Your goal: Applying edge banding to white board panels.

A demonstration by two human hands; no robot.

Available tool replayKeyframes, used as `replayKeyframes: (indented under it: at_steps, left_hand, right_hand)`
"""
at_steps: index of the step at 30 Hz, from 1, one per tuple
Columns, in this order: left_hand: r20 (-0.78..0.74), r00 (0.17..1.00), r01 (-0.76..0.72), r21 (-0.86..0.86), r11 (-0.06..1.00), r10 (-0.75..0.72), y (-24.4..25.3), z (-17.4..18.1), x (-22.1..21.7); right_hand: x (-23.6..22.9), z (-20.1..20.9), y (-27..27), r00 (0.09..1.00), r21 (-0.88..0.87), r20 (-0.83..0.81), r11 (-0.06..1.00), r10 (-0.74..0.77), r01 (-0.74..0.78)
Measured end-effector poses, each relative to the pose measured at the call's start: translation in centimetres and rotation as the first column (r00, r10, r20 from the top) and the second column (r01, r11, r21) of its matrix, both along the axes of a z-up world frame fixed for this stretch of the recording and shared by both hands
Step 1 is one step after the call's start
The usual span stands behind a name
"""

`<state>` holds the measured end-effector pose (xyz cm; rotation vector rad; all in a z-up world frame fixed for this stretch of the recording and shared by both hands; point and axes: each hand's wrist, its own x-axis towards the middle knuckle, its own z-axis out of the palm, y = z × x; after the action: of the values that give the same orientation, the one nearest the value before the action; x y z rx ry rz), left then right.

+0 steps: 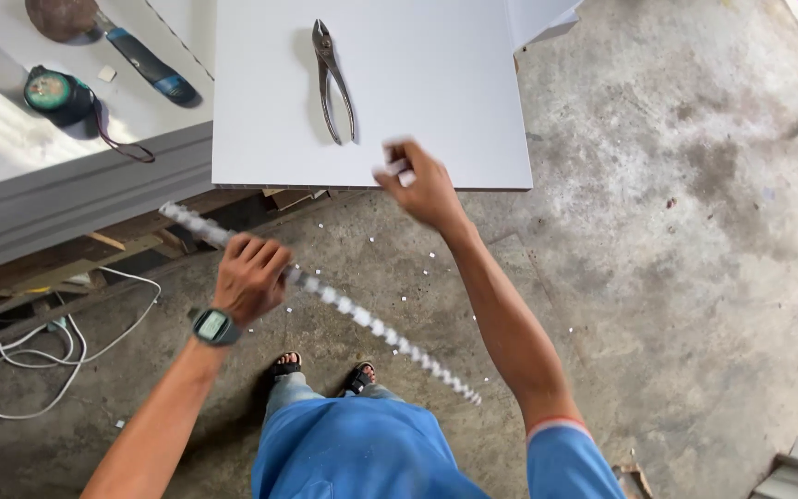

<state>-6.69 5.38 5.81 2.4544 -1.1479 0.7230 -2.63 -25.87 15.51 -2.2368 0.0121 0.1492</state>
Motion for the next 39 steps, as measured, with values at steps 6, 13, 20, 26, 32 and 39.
replayKeyframes:
  at_steps: [6, 13, 20, 26, 32, 39]
  left_hand:
    - [-0.135, 0.986, -0.094, 0.005, 0.996, 0.094, 7.8, 0.6, -3.4]
    - [-0.106, 0.938, -0.331, 0.013, 0.943, 0.331, 16.8, -2.5, -0.4]
    - [-0.182, 0.913, -0.379, -0.053, 0.924, 0.364, 20.9, -5.3, 3.8]
    - [-0.443, 0.807, -0.493, -0.143, 0.858, 0.39, 19.5, -3.4, 4.7]
    - [-0.664, 0.734, -0.54, -0.439, 0.718, 0.146, 8.3, 2.0, 10.9]
    - [-0.785, 0.528, -0.744, -0.243, 0.622, 0.325, -0.2, 0.6, 19.3]
  right_hand:
    - [13.9, -2.0, 6.6, 0.98, -0.465, 0.016, 0.866, -0.196, 0.181]
    - [18.6, -6.4, 8.5, 0.968, -0.55, 0.001, 0.808, -0.252, 0.211]
    - [8.2, -0.3, -1.1, 0.83, 0.246, -0.509, 0.885, -0.23, 0.396]
    - [-7.5, 0.1, -10.8, 0.899, 0.583, -0.199, 0.691, -0.389, 0.428]
    - [-15.4, -2.5, 2.8, 0.892, 0.834, -0.415, 0.315, -0.181, 0.452]
    - [-12.3, -8.1, 6.2, 0.941, 0.879, -0.337, 0.371, 0.041, 0.299]
